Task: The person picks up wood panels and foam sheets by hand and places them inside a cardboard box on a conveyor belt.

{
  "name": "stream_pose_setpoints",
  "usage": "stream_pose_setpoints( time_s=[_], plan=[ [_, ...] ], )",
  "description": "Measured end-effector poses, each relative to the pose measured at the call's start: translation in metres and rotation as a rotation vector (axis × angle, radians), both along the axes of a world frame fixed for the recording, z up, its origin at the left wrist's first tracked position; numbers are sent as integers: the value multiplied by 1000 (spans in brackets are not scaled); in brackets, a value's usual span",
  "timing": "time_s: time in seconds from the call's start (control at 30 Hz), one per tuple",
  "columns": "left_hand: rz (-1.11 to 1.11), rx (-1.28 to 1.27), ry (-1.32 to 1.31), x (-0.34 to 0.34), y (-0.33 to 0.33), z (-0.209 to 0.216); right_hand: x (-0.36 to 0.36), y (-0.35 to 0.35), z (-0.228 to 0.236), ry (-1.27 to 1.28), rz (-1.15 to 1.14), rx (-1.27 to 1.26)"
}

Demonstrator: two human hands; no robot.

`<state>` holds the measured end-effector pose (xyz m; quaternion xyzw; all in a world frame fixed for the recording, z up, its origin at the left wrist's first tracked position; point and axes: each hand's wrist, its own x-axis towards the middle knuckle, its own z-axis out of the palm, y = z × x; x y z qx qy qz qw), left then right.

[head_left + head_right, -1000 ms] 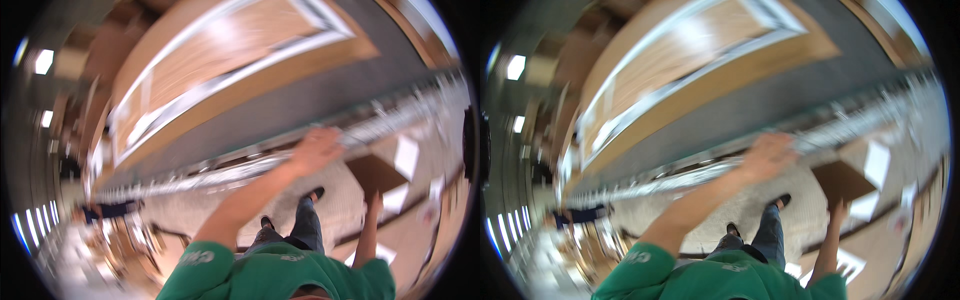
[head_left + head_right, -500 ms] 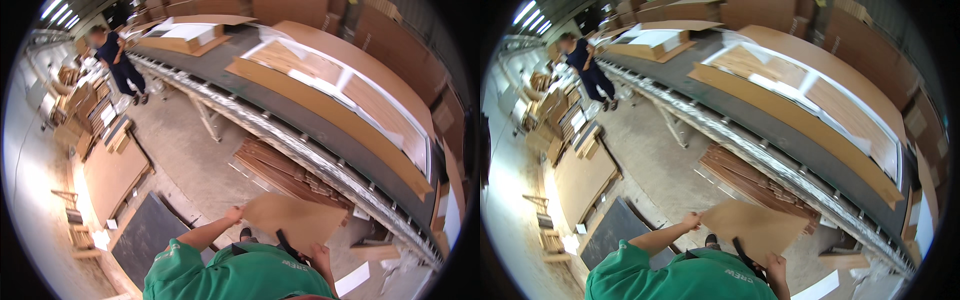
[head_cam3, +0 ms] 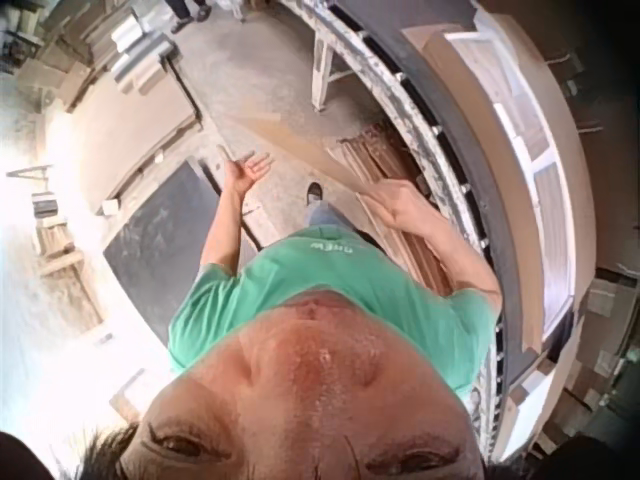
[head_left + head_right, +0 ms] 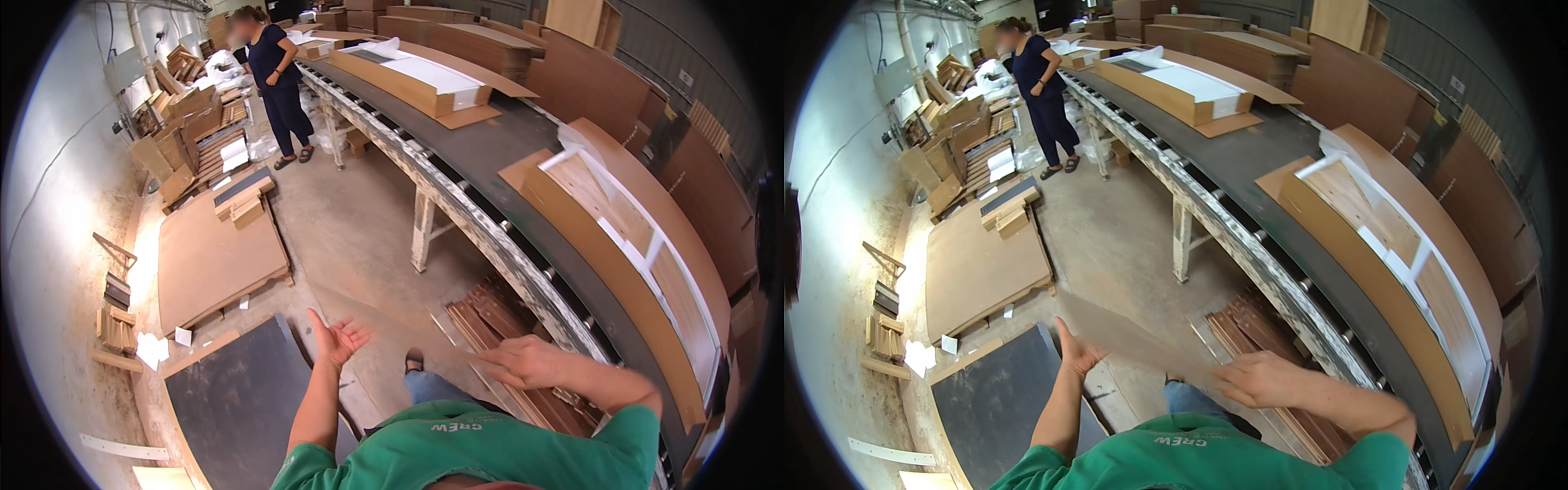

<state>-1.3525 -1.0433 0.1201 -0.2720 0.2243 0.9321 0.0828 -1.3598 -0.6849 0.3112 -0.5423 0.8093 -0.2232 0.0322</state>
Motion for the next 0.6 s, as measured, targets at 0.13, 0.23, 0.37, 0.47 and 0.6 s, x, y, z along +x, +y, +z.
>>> stream_pose_setpoints(
  time_s=[0.13,0.23,0.37,0.47,0.6],
  plan=[
    [185,-61,465,-44,-35,28,-110,-57,25,260,337,266],
    [255,-98,540,-122,-91,-1,-195,-96,41,456,427,319],
    [279,-141,342,-223,-161,3,-309,-125,67,546,361,273],
    [355,-126,422,-289,-191,42,-404,-131,65,665,79,-139],
    [356,-100,537,-423,-167,105,-462,-110,8,-1024,-639,-1125]
  ],
)
